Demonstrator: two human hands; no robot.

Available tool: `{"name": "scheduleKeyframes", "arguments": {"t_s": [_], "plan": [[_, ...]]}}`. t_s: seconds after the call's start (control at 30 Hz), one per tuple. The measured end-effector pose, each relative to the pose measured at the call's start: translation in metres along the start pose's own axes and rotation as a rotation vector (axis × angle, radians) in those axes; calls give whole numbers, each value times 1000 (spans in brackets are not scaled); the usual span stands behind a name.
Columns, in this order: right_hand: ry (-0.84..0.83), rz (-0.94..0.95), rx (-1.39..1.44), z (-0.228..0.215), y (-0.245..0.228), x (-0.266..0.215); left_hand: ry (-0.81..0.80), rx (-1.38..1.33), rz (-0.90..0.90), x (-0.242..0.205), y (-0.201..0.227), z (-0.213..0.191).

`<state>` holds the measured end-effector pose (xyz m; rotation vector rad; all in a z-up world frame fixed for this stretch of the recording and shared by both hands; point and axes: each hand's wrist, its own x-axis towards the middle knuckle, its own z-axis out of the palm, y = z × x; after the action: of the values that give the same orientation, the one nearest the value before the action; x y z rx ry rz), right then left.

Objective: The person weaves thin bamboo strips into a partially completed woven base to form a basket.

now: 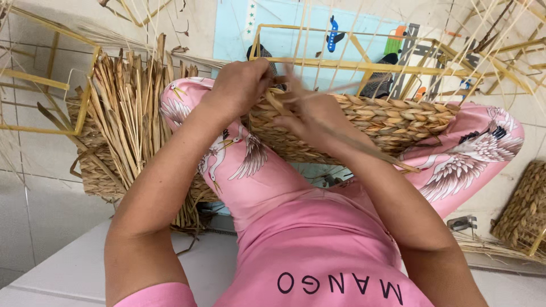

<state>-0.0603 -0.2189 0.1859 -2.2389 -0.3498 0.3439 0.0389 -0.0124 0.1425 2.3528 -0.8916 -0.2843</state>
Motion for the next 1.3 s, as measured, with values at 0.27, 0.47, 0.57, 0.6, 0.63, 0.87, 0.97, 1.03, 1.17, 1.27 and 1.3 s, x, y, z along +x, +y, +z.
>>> {"name": "scheduleKeyframes", "arguments": {"t_s": [0.27, 0.47, 0.57, 0.6, 0.63, 0.87, 0.97, 1.03, 1.17, 1.27, 1.3], "plan": [[350, 8, 587, 10, 1, -43, 8, 364, -5, 5, 3, 33], [449, 24, 229, -8, -25, -33, 118, 347, 37, 3, 2, 31], [437, 414, 983, -18, -21, -32, 111, 371, 47, -2, 3, 35], [556, 400, 1236, -19, -20, -33, 104, 369, 29, -1, 3, 36], [555, 401, 1234, -20, -20, -34, 102, 367, 14, 2, 3, 37], [619, -86, -75, -43, 18, -49, 94, 323, 72, -8, 15, 27], [580, -141, -311, -30, 28, -39, 132, 249, 50, -19, 22, 24], [566, -229, -378, -10, 26, -22, 83, 173, -49, -20, 21, 27], [517, -249, -478, 24, 25, 19, 130, 101, -140, -11, 18, 33], [458, -238, -524, 32, 28, 20, 181, -99, -303, -15, 16, 30], [436, -230, -509, 32, 28, 15, 314, 107, -56, -16, 16, 30]]}}
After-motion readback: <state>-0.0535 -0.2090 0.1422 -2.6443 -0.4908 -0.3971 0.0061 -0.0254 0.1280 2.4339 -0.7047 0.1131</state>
